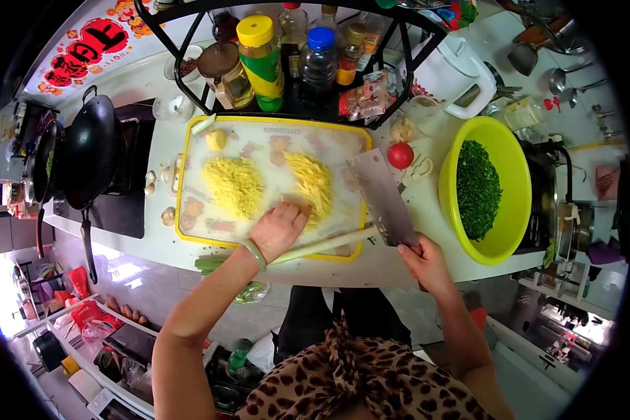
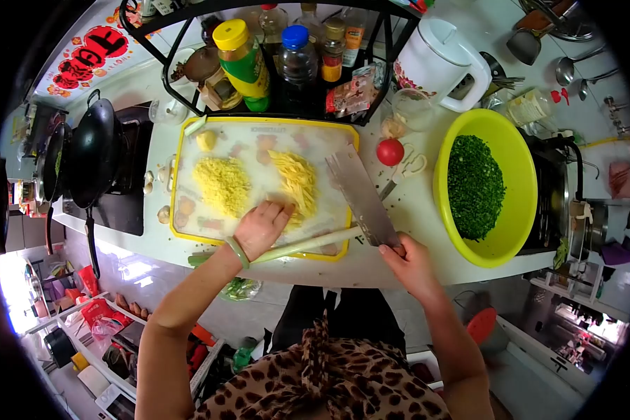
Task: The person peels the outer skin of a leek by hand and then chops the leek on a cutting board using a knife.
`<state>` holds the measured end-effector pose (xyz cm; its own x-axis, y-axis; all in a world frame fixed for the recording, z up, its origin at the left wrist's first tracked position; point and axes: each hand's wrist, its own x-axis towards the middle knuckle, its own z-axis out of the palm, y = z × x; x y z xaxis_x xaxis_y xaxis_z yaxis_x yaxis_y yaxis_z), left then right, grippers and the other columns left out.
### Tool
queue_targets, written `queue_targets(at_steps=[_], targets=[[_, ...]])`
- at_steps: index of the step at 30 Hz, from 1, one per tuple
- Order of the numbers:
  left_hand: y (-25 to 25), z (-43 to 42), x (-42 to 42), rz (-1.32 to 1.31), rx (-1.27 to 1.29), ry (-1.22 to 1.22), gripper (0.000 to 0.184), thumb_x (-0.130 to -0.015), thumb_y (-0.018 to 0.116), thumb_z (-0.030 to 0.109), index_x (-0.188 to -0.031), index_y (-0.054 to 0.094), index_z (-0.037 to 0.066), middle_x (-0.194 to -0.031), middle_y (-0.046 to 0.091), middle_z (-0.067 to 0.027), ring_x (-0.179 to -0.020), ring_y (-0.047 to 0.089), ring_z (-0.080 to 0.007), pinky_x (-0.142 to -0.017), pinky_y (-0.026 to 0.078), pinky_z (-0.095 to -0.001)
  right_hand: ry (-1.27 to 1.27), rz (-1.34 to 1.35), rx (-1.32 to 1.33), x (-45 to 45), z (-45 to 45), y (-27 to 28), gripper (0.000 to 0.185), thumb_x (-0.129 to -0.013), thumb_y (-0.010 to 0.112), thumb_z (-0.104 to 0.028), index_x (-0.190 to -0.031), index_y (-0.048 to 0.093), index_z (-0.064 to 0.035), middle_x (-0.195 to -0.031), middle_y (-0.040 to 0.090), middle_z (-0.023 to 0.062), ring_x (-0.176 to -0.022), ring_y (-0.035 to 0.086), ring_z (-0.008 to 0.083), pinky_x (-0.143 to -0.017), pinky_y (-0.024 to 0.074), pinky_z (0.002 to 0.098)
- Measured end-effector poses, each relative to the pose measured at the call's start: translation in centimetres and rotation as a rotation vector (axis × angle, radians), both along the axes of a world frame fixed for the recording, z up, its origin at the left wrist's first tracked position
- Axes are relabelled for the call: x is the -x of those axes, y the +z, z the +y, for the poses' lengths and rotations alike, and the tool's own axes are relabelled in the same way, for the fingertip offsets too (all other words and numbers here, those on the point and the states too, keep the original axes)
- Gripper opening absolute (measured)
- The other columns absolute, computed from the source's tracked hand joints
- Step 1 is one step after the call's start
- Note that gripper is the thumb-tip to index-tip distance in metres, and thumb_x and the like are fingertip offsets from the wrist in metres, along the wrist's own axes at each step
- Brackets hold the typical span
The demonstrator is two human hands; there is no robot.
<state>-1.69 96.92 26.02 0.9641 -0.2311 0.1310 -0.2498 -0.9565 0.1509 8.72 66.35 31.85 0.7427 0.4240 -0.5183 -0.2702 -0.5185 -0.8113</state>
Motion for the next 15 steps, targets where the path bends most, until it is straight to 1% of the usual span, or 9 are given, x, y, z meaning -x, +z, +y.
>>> queue_targets(at_steps=[1,2,4,8,10,11,13,14,15], targets=[[0.1,0.0,0.0,0.052,-0.02,0.029,0.037,-0.077,0.051,0.011,-0.113,0.055,0.003,-0.096,0.056,-0.0086,-0.092,0.055,-0.0229,-0.072,0.052,-0.0315,-0.003,-0.003,0.005,-0.1,0.1,0.1,0.012,-0.088,0.061,-0.014,-0.09,0.054,-0.0036,-0.058,0.04,-0.0068,-0.047,0.035,0.0022,-0.042,0.0289,0.0216],[0.1,0.0,0.0,0.051,-0.017,0.026,0.037,-0.077,0.051,0.011,-0.113,0.055,0.003,-0.096,0.056,-0.0086,-0.092,0.055,-0.0229,-0.072,0.052,-0.0315,0.005,0.017,0.004,-0.1,0.2,0.3,0.013,-0.088,0.061,-0.015,-0.089,0.054,-0.0037,-0.058,0.041,-0.0066,-0.047,0.036,0.0023,-0.042,0.0292,0.0217],[0.3,0.1,-0.1,0.049,-0.069,0.013,0.037,-0.076,0.052,0.011,-0.112,0.055,0.003,-0.096,0.056,-0.0091,-0.092,0.055,-0.0228,-0.065,0.053,-0.03,0.008,0.04,0.003,0.0,0.3,0.4,0.013,-0.089,0.06,-0.015,-0.089,0.054,-0.0038,-0.058,0.041,-0.0064,-0.047,0.036,0.0025,-0.042,0.0296,0.0217],[0.1,0.4,-0.3,0.097,-0.091,0.04,0.036,-0.075,0.053,0.011,-0.11,0.054,0.003,-0.096,0.055,-0.0094,-0.092,0.056,-0.0227,-0.067,0.053,-0.0296,0.023,0.026,-0.016,0.0,0.6,0.5,0.014,-0.089,0.06,-0.016,-0.088,0.053,-0.0041,-0.058,0.041,-0.0059,-0.046,0.036,0.0029,-0.041,0.0295,0.0219],[0.0,0.8,-0.4,0.089,0.064,0.075,0.039,-0.07,0.059,0.007,-0.109,0.054,0.002,-0.095,0.055,-0.0101,-0.092,0.056,-0.0255,-0.071,0.052,-0.0312,0.02,0.023,-0.032,-0.1,0.7,0.6,0.014,-0.089,0.06,-0.016,-0.087,0.053,-0.0041,-0.058,0.041,-0.0057,-0.046,0.036,0.0031,-0.041,0.0295,0.022],[0.0,1.0,-0.4,0.089,0.065,0.074,0.039,-0.07,0.059,0.007,-0.109,0.054,0.002,-0.095,0.055,-0.0101,-0.092,0.056,-0.0255,-0.071,0.052,-0.0312,0.022,0.015,-0.026,-0.2,0.8,0.6,0.015,-0.088,0.061,-0.016,-0.087,0.053,-0.004,-0.058,0.041,-0.0056,-0.045,0.036,0.0031,-0.041,0.0295,0.022],[1.2,1.3,-0.4,0.038,0.292,0.197,0.045,-0.064,0.063,0.001,-0.108,0.055,0.002,-0.096,0.056,-0.0123,-0.092,0.056,-0.0302,-0.076,0.05,-0.0348,0.025,0.009,-0.017,-0.3,0.9,0.6,0.015,-0.088,0.061,-0.016,-0.086,0.053,-0.0039,-0.058,0.041,-0.0054,-0.045,0.036,0.0032,-0.041,0.0294,0.022],[1.7,1.5,-0.2,0.038,0.294,0.198,0.045,-0.064,0.063,0.001,-0.108,0.055,0.002,-0.096,0.056,-0.0123,-0.092,0.056,-0.0302,-0.076,0.05,-0.0348,0.039,0.0,-0.008,-0.4,1.0,0.7,0.015,-0.088,0.061,-0.016,-0.087,0.053,-0.0035,-0.059,0.041,-0.0052,-0.047,0.036,0.0035,-0.042,0.03,0.0223],[2.3,1.9,0.0,0.014,0.38,0.285,0.047,-0.062,0.063,-0.002,-0.109,0.055,0.003,-0.097,0.057,-0.0134,-0.092,0.055,-0.0323,-0.078,0.049,-0.0368,0.054,-0.01,0.001,-0.6,1.1,0.8,0.016,-0.088,0.061,-0.016,-0.087,0.053,-0.003,-0.059,0.041,-0.0051,-0.048,0.036,0.0038,-0.043,0.0305,0.0225]])
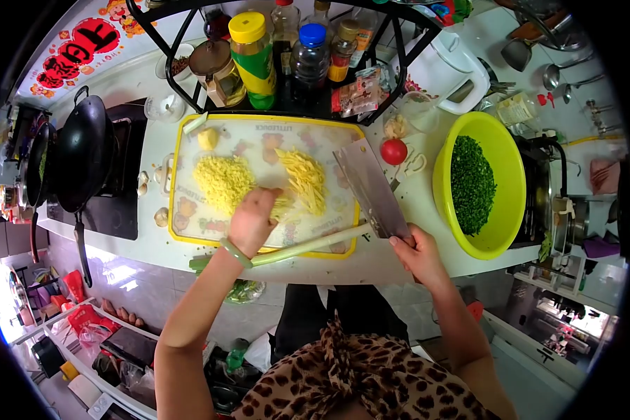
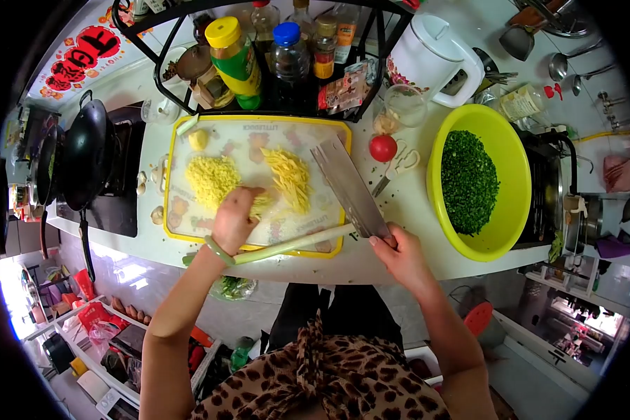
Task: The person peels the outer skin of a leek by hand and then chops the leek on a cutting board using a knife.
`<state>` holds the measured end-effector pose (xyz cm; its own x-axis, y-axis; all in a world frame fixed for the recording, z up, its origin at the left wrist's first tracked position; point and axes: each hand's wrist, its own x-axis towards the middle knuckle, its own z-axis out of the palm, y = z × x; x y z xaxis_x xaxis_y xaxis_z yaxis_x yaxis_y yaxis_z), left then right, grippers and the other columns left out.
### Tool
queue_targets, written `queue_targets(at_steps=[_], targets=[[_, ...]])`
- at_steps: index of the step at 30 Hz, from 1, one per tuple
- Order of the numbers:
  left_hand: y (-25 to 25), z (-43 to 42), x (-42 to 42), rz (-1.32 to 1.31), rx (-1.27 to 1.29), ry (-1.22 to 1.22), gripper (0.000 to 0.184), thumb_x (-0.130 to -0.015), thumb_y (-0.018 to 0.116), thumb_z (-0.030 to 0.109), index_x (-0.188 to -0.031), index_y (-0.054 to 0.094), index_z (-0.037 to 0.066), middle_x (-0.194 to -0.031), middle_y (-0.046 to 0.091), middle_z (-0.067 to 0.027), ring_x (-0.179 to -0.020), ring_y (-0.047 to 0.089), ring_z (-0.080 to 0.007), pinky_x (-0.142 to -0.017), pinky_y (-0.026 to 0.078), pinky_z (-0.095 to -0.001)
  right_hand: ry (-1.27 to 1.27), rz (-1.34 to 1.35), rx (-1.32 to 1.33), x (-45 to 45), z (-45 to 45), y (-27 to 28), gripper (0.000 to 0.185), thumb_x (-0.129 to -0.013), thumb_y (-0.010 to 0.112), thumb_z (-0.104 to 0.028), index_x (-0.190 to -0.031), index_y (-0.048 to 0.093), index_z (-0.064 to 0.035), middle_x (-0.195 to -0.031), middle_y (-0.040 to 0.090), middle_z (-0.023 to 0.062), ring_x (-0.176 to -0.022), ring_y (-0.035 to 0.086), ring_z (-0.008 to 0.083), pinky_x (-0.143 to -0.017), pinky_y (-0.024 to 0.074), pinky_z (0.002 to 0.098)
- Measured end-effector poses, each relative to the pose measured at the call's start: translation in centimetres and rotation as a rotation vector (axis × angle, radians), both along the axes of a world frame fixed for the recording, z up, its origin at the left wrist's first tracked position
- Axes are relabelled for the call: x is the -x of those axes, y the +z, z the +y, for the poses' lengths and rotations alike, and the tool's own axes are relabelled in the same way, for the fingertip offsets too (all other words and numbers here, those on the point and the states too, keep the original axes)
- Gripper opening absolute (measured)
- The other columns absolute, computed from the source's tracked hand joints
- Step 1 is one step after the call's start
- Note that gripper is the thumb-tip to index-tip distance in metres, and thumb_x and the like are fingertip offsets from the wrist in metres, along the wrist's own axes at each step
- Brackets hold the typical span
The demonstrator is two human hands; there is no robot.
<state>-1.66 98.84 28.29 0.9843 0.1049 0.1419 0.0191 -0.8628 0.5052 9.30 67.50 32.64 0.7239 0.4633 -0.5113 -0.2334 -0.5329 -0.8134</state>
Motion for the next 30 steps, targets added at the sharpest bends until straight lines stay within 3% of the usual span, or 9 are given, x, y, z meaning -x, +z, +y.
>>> queue_targets(at_steps=[6,10,12,16,18,26,28,30], targets=[[2.4,4.1,2.3,-0.083,0.118,0.293,0.049,-0.063,0.058,-0.007,-0.109,0.056,0.005,-0.097,0.058,-0.0159,-0.091,0.056,-0.0352,-0.078,0.047,-0.0395,0.14,-0.065,0.035,-0.8,3.5,1.1,0.017,-0.087,0.062,-0.017,-0.087,0.054,-0.0011,-0.059,0.042,-0.0032,-0.054,0.037,0.0063,-0.048,0.0333,0.0254],[4.2,6.7,4.9,0.016,0.099,0.549,0.045,-0.065,0.057,-0.006,-0.108,0.056,0.005,-0.094,0.057,-0.0161,-0.09,0.056,-0.0357,-0.077,0.046,-0.0398,0.32,-0.152,-0.082,-0.3,8.4,-0.9,0.021,-0.085,0.063,-0.019,-0.085,0.053,-0.0004,-0.06,0.045,-0.0017,-0.055,0.039,0.0072,-0.049,0.0354,0.0263],[3.4,8.3,6.6,-0.078,0.004,0.583,0.043,-0.065,0.058,-0.004,-0.108,0.056,0.005,-0.094,0.058,-0.0164,-0.089,0.056,-0.0359,-0.077,0.046,-0.0401,0.484,-0.019,-0.119,0.7,12.0,-1.1,0.021,-0.086,0.061,-0.016,-0.078,0.048,-0.0021,-0.061,0.051,0.0005,-0.054,0.046,0.0067,-0.047,0.0374,0.027],[3.1,9.5,8.8,0.002,0.04,0.68,0.041,-0.067,0.06,-0.002,-0.107,0.056,0.004,-0.096,0.058,-0.0168,-0.09,0.056,-0.0362,-0.078,0.047,-0.0409,0.653,-0.106,-0.124,3.7,19.1,-2.2,0.022,-0.085,0.06,-0.018,-0.08,0.049,0.0004,-0.064,0.057,0.0055,-0.057,0.052,0.0102,-0.051,0.0413,0.0307],[2.4,9.9,9.3,0.006,0.027,0.669,0.041,-0.067,0.061,-0.002,-0.107,0.056,0.004,-0.096,0.058,-0.0175,-0.09,0.056,-0.0366,-0.078,0.047,-0.0409,0.707,-0.247,-0.145,5.0,21.5,-3.8,0.021,-0.084,0.056,-0.018,-0.082,0.052,0.0017,-0.067,0.058,0.0185,-0.062,0.06,0.032,-0.057,0.0448,0.0423],[-1.3,10.9,8.0,0.02,-0.047,0.347,0.048,-0.062,0.067,-0.002,-0.108,0.055,0.007,-0.098,0.056,-0.0147,-0.094,0.054,-0.0325,-0.081,0.047,-0.0392,0.531,-0.347,-0.011,4.4,22.1,-5.8,0.021,-0.083,0.06,-0.019,-0.078,0.051,-0.0003,-0.06,0.056,0.0142,-0.057,0.058,0.026,-0.054,0.0436,0.0391],[-1.7,10.3,7.5,0.119,-0.032,0.313,0.054,-0.061,0.069,0.002,-0.112,0.053,0.006,-0.104,0.055,-0.0126,-0.1,0.052,-0.0316,-0.085,0.045,-0.0398,0.526,-0.274,0.051,4.6,22.0,-5.1,0.024,-0.085,0.06,-0.019,-0.08,0.047,0.0004,-0.061,0.052,0.0069,-0.055,0.048,0.0141,-0.052,0.0383,0.033],[-1.4,9.5,7.3,0.108,-0.044,0.334,0.059,-0.061,0.07,0.004,-0.116,0.051,0.005,-0.108,0.053,-0.0123,-0.103,0.05,-0.0316,-0.087,0.044,-0.0399,0.506,-0.206,0.071,5.3,22.5,-4.0,0.027,-0.086,0.06,-0.02,-0.08,0.045,0.0008,-0.06,0.049,0.0067,-0.055,0.046,0.0152,-0.053,0.0379,0.0331]])
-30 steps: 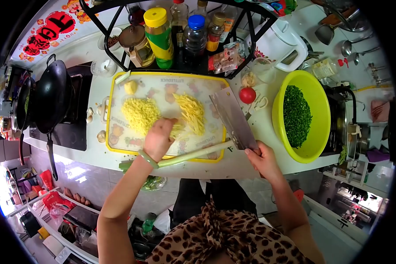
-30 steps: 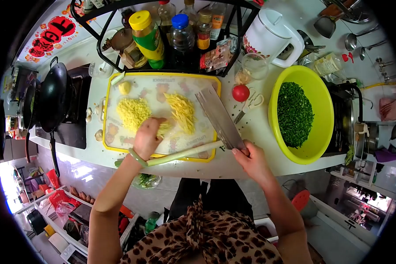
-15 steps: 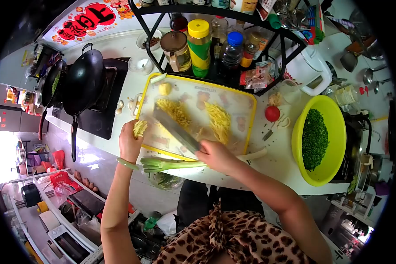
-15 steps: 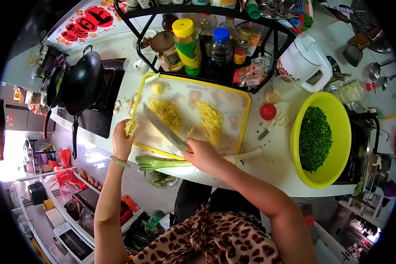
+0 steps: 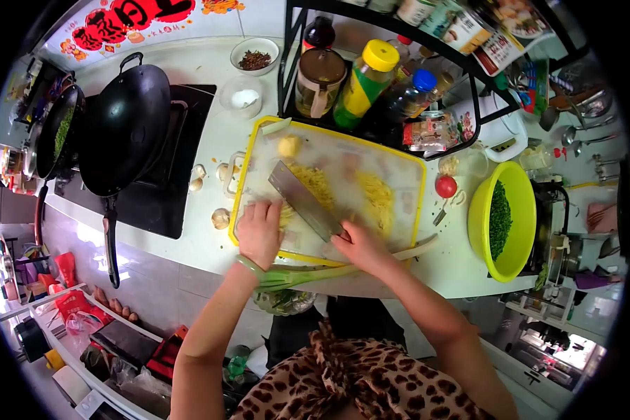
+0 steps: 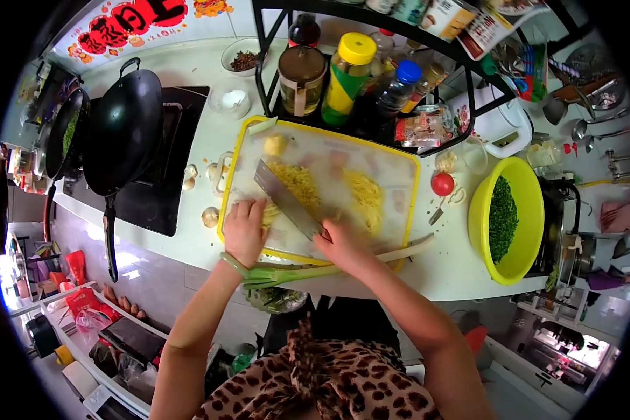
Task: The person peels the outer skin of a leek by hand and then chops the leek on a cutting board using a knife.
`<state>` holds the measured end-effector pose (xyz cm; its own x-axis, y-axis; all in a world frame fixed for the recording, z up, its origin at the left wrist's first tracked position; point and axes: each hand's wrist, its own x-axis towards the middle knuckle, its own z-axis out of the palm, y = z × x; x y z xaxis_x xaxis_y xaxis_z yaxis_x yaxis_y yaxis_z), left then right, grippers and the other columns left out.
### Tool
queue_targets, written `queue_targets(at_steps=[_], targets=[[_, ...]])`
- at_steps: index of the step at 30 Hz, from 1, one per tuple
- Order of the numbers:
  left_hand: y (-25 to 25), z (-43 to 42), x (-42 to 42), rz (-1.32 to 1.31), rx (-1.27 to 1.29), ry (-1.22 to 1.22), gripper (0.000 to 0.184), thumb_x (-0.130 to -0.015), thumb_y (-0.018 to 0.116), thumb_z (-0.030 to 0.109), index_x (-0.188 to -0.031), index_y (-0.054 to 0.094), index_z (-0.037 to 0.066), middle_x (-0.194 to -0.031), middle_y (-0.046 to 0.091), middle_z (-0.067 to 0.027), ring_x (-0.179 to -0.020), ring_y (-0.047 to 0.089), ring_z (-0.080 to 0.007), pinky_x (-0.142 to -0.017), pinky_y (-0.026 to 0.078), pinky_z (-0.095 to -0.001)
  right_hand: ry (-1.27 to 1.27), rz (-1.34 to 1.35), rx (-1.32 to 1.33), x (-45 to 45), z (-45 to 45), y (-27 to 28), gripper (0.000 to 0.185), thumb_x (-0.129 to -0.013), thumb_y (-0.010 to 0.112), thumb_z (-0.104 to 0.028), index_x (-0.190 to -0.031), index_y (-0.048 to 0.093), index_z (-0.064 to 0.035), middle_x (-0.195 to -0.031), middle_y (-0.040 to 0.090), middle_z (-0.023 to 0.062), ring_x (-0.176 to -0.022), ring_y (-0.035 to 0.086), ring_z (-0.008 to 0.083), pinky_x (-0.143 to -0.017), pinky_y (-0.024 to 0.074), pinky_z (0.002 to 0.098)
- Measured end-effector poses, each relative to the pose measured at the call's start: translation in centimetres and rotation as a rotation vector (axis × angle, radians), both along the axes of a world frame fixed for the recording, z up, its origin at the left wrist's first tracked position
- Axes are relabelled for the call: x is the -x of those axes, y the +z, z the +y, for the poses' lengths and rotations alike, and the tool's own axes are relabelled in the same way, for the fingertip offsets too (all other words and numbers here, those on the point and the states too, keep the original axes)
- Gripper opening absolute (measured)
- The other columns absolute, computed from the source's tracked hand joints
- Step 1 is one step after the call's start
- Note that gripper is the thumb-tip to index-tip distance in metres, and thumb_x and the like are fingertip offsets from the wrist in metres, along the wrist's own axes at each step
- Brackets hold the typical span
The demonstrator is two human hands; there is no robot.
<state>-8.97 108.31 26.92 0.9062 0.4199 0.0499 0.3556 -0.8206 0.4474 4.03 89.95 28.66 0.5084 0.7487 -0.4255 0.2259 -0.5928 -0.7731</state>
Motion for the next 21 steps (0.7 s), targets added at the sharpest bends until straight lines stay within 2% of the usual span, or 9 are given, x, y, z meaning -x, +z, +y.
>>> queue_targets(at_steps=[3,5,8,11,16,21], targets=[[0.4,0.1,0.8,0.002,0.03,0.038,0.07,-0.06,0.072,0.006,-0.124,0.046,0.004,-0.117,0.049,-0.0125,-0.11,0.046,-0.0321,-0.092,0.041,-0.0407,-0.052,-0.061,0.077,1.1,0.2,0.8,0.027,-0.086,0.06,-0.02,-0.081,0.044,0.0008,-0.06,0.048,0.0077,-0.054,0.045,0.0166,-0.052,0.0375,0.0338],[0.6,0.6,1.3,0.008,0.093,0.055,0.076,-0.059,0.073,0.007,-0.128,0.043,0.003,-0.122,0.047,-0.0129,-0.113,0.045,-0.0326,-0.095,0.039,-0.0416,-0.046,-0.078,0.137,1.5,0.3,1.3,0.026,-0.086,0.059,-0.024,-0.083,0.048,-0.0005,-0.066,0.057,0.0139,-0.06,0.057,0.0299,-0.056,0.0423,0.0396],[0.4,1.7,2.0,-0.021,0.21,0.024,0.081,-0.059,0.075,0.008,-0.132,0.039,0.004,-0.127,0.045,-0.0143,-0.114,0.044,-0.0334,-0.097,0.038,-0.0426,-0.033,-0.105,0.175,2.0,0.5,1.6,0.025,-0.086,0.059,-0.024,-0.085,0.049,-0.0011,-0.067,0.059,0.0143,-0.062,0.059,0.0323,-0.056,0.0438,0.0409],[0.3,2.1,2.0,-0.066,0.263,-0.051,0.081,-0.059,0.076,0.009,-0.132,0.041,0.005,-0.128,0.044,-0.0142,-0.116,0.043,-0.0344,-0.098,0.037,-0.0445,0.039,-0.173,0.225,2.0,0.9,2.4,0.023,-0.086,0.058,-0.024,-0.087,0.05,-0.0019,-0.067,0.06,0.0143,-0.063,0.06,0.0342,-0.056,0.0452,0.0426],[1.1,1.4,2.4,-0.081,0.014,-0.179,0.072,-0.061,0.076,0.011,-0.127,0.046,0.006,-0.129,0.044,-0.0146,-0.117,0.043,-0.0356,-0.098,0.038,-0.0427,0.071,-0.168,0.16,2.2,1.2,2.9,0.018,-0.086,0.056,-0.02,-0.089,0.05,-0.0028,-0.068,0.06,0.015,-0.064,0.06,0.0362,-0.057,0.0457,0.0455],[-1.8,0.9,2.4,-0.063,-0.094,-0.168,0.057,-0.066,0.071,0.01,-0.121,0.053,0.009,-0.125,0.047,-0.013,-0.114,0.045,-0.0344,-0.094,0.04,-0.0426,0.084,-0.305,0.027,3.3,1.1,1.9,0.015,-0.086,0.053,-0.018,-0.087,0.048,-0.0035,-0.065,0.058,0.0155,-0.063,0.058,0.0379,-0.057,0.0443,0.0473]])
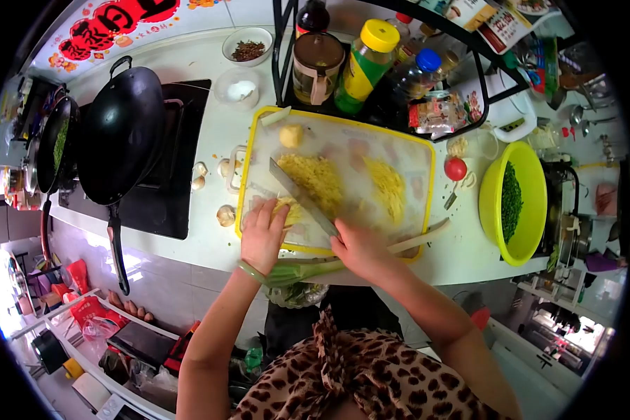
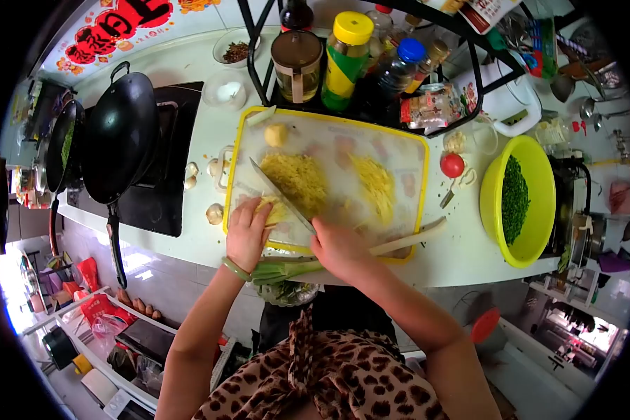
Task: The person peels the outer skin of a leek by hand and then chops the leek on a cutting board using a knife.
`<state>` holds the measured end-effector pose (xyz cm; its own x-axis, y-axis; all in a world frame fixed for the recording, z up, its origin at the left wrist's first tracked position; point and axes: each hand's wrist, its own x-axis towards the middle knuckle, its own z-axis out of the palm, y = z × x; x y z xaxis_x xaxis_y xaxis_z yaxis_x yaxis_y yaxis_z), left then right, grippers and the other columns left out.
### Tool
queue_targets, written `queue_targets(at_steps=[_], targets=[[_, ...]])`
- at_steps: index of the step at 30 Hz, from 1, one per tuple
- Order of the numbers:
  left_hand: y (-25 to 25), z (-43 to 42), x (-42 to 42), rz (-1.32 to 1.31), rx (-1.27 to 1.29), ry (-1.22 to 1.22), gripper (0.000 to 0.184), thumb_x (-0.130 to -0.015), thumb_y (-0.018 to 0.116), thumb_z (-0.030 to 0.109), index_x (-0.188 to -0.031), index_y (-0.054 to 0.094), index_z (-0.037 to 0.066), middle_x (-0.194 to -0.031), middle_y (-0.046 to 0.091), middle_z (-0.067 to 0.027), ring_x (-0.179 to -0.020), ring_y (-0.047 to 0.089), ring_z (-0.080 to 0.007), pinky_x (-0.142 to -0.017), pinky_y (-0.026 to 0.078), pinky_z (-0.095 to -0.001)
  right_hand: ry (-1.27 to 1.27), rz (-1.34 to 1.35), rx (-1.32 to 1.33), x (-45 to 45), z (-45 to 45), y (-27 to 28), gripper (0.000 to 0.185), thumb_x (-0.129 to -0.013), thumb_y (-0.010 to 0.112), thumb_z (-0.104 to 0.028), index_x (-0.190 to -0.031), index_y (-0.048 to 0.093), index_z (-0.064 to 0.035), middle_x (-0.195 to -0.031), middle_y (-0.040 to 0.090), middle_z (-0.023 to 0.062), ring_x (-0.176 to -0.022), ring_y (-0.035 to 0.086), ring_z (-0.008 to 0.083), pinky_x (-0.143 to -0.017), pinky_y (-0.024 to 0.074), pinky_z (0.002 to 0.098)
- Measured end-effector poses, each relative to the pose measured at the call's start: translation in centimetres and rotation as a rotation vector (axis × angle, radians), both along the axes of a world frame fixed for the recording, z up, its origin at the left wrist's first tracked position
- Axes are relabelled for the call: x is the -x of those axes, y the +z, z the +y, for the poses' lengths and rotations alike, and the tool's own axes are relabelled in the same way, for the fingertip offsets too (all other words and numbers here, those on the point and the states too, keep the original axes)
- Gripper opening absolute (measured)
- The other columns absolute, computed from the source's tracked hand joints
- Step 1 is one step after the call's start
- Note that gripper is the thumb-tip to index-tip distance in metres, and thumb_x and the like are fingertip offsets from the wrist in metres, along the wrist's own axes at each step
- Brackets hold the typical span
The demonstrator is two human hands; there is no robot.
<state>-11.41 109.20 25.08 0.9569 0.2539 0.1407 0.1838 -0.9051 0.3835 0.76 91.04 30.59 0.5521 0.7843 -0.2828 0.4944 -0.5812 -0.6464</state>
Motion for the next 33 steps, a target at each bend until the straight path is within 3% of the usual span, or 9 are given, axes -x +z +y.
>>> queue_targets(at_steps=[9,14,16,22,28,33], targets=[[0.4,-0.4,-0.8,-0.035,0.094,0.077,0.047,-0.069,0.069,0.012,-0.115,0.057,0.01,-0.123,0.049,-0.0116,-0.111,0.047,-0.0327,-0.09,0.042,-0.0426,-0.149,0.086,0.002,-0.3,0.6,2.6,0.02,-0.088,0.053,-0.022,-0.085,0.047,-0.0027,-0.066,0.057,0.0178,-0.063,0.056,0.0398,-0.057,0.0433,0.0488],[2.0,0.1,-0.8,-0.173,0.068,0.069,0.043,-0.068,0.069,0.012,-0.11,0.058,0.008,-0.121,0.051,-0.0115,-0.109,0.049,-0.0318,-0.089,0.042,-0.042,-0.056,-0.022,0.06,1.0,0.9,2.1,0.019,-0.088,0.051,-0.02,-0.087,0.047,-0.0013,-0.066,0.057,0.0196,-0.063,0.057,0.0408,-0.057,0.0447,0.0497],[1.1,0.6,-1.0,-0.134,0.183,-0.002,0.036,-0.067,0.069,0.011,-0.101,0.06,0.007,-0.116,0.054,-0.0101,-0.106,0.051,-0.0302,-0.086,0.045,-0.04,-0.051,-0.033,0.08,1.3,1.0,2.0,0.019,-0.088,0.051,-0.019,-0.087,0.047,-0.0012,-0.066,0.057,0.0198,-0.062,0.057,0.0411,-0.057,0.045,0.0497],[-0.6,1.1,-1.6,-0.276,0.192,-0.028,0.018,-0.066,0.064,0.003,-0.084,0.061,0.006,-0.101,0.058,-0.008,-0.096,0.054,-0.0283,-0.077,0.049,-0.0363,-0.03,-0.122,0.201,2.2,1.7,2.0,0.017,-0.088,0.05,-0.018,-0.088,0.046,-0.0016,-0.066,0.058,0.0194,-0.062,0.058,0.0405,-0.057,0.0456,0.0495],[-0.6,1.3,-1.6,-0.321,0.248,-0.055,0.018,-0.065,0.063,0.002,-0.082,0.061,0.005,-0.098,0.058,-0.008,-0.093,0.055,-0.0285,-0.076,0.049,-0.0361,-0.098,-0.149,0.242,3.3,3.3,-0.8,0.017,-0.089,0.048,-0.019,-0.087,0.046,-0.0017,-0.067,0.058,0.019,-0.062,0.058,0.0393,-0.057,0.0458,0.0491],[-0.4,1.3,-1.9,-0.336,0.269,-0.041,0.016,-0.064,0.066,0.001,-0.078,0.062,0.005,-0.095,0.059,-0.0077,-0.091,0.055,-0.0278,-0.076,0.047,-0.0382,-0.071,-0.149,0.209,1.4,3.1,0.6,0.016,-0.088,0.048,-0.018,-0.087,0.047,-0.002,-0.068,0.059,0.0189,-0.064,0.059,0.0391,-0.058,0.0459,0.0491]])
